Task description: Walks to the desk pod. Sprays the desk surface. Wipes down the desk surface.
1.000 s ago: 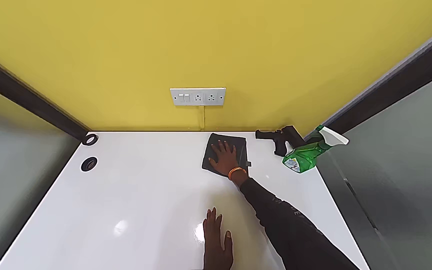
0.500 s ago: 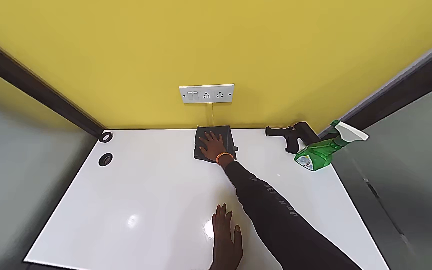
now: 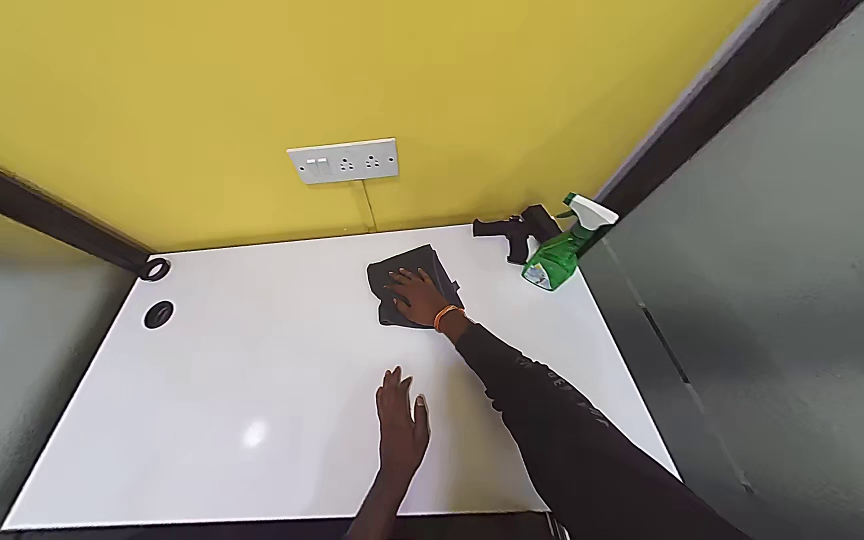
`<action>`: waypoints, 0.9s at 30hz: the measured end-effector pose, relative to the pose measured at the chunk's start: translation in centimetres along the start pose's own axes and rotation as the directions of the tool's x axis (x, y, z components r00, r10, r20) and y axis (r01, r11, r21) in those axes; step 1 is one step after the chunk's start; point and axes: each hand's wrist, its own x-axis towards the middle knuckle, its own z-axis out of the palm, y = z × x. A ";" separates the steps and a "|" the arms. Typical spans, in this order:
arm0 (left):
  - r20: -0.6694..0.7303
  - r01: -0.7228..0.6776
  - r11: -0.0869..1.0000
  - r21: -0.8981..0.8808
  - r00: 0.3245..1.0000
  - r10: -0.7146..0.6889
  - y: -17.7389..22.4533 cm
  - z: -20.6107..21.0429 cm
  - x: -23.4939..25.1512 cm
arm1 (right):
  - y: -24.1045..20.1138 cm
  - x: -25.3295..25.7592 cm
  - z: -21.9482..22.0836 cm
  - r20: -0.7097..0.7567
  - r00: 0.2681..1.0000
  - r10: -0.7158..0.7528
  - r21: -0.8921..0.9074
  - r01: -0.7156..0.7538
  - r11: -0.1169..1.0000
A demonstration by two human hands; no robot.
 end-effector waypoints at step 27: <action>-0.060 -0.020 0.994 0.104 0.998 0.027 0.2 0.6 -0.6 | 4.2 -37.4 0.3 -0.139 0.954 0.264 0.105 -0.251 0.962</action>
